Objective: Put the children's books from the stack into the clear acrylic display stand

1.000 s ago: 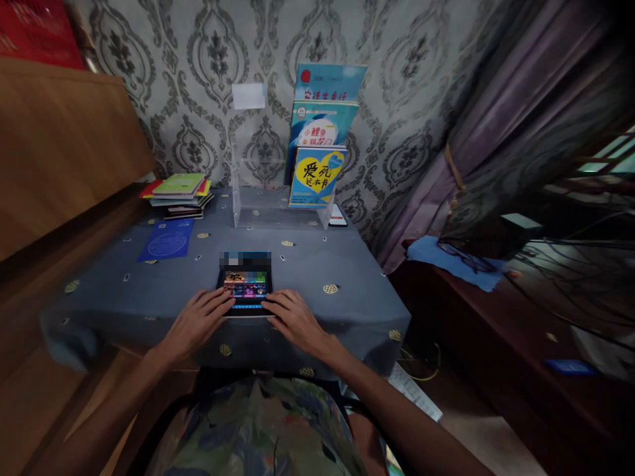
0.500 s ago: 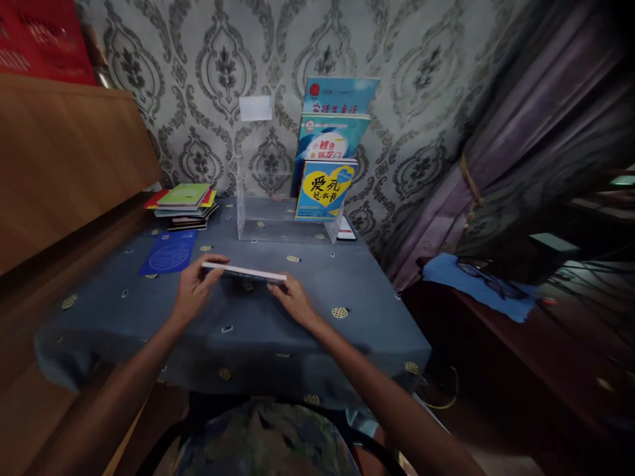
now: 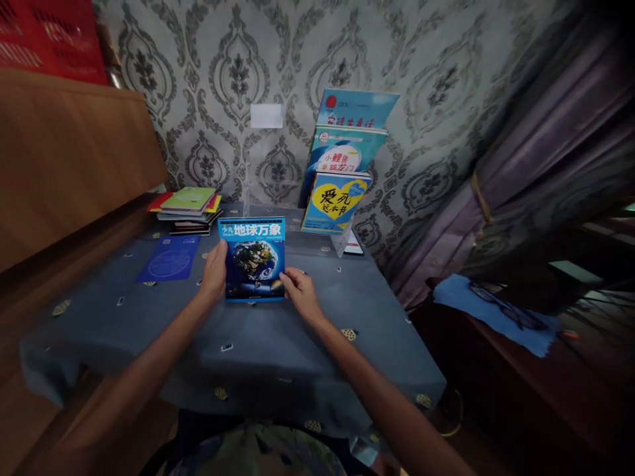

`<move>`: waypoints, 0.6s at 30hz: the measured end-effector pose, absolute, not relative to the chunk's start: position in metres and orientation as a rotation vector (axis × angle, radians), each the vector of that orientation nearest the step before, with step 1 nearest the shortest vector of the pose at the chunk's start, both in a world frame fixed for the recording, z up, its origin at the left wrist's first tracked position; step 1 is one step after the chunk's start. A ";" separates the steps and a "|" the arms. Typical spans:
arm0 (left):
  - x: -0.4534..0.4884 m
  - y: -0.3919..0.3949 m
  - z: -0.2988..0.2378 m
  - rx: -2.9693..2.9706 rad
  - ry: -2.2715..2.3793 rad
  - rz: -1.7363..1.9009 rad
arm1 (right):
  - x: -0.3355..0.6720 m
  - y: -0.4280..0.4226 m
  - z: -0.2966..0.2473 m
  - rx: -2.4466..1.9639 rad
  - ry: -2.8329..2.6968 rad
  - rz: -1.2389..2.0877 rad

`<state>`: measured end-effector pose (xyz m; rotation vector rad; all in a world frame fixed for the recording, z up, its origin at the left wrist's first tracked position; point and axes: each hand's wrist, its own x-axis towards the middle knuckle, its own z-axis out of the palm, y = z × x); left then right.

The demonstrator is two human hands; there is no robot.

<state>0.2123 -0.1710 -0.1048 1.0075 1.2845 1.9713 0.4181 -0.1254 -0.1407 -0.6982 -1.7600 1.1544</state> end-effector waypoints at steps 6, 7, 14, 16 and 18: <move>0.226 -0.149 -0.132 0.686 1.299 1.742 | 0.446 -0.129 -0.146 -0.857 -1.750 1.266; 0.226 -0.146 -0.136 0.677 1.308 1.684 | 0.450 -0.128 -0.149 -0.875 -1.741 1.277; 0.204 -0.144 -0.147 1.669 1.995 1.255 | 0.468 -0.121 -0.156 -1.194 -2.000 0.905; 0.198 -0.144 -0.151 1.931 2.152 1.118 | 0.471 -0.122 -0.152 -1.365 -2.116 0.634; 0.196 -0.142 -0.155 2.100 2.155 1.010 | 0.470 -0.124 -0.146 -1.445 -2.184 0.469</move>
